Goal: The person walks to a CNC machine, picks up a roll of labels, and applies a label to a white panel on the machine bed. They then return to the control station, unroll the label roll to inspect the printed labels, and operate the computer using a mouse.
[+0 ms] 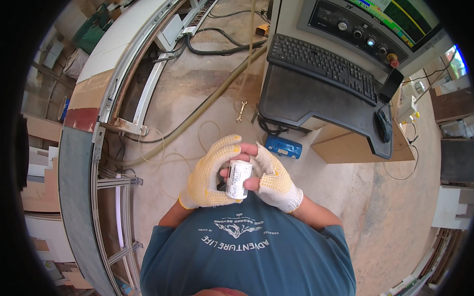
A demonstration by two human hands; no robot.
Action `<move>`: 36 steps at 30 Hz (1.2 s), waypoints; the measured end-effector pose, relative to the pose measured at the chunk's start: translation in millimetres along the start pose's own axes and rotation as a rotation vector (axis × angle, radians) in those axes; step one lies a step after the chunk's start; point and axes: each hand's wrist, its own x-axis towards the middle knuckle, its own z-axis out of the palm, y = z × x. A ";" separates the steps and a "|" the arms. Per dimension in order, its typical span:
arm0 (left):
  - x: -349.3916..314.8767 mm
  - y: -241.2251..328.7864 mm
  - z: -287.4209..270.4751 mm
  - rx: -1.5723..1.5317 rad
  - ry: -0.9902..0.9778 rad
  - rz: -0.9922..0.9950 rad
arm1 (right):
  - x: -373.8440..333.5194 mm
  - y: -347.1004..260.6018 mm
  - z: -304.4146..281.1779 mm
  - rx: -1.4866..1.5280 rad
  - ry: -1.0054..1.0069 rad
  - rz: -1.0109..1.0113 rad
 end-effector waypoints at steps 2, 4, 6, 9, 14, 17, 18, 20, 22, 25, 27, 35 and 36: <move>-0.5 -0.2 0.6 -0.015 0.013 0.015 | -0.6 -1.8 0.8 0.127 -0.046 0.048; -0.5 -2.9 -0.1 0.007 -0.008 0.037 | -1.3 -2.9 -0.2 0.144 -0.033 0.088; -0.9 -5.1 0.2 0.032 0.000 0.047 | -2.1 -2.4 -3.0 0.025 -0.021 0.104; -0.8 -6.9 1.2 0.063 0.025 0.047 | -2.7 0.0 -9.4 -0.253 0.011 0.084; 0.6 -6.3 1.4 -0.018 -0.004 -0.002 | -0.7 5.5 -15.2 -0.023 -0.087 0.085; 0.0 -6.9 -0.1 -0.034 -0.011 -0.019 | 0.5 6.1 -14.4 0.020 -0.086 0.098; -0.5 -8.0 0.1 -0.045 -0.011 -0.020 | 0.3 5.7 -14.1 -0.005 -0.083 0.084; -2.2 -11.4 1.0 -0.071 -0.002 -0.030 | -1.4 4.3 -13.5 -0.064 -0.068 0.085; -5.2 -16.1 2.4 -0.165 -0.002 -0.082 | -4.3 2.9 -13.2 -0.209 0.015 0.035; -8.8 -27.0 4.4 -0.236 -0.030 -0.090 | -8.3 -0.8 -14.4 -0.389 0.090 0.014; -11.8 -32.9 6.0 -0.292 -0.038 -0.093 | -8.3 -3.4 -15.4 -0.392 0.103 0.053; -20.7 -32.6 15.9 -0.542 0.036 -0.264 | -10.1 -9.9 -7.2 -0.520 0.150 0.009; -20.8 -32.5 14.6 -0.534 0.021 -0.278 | -10.3 -10.9 -5.9 -0.521 0.151 0.009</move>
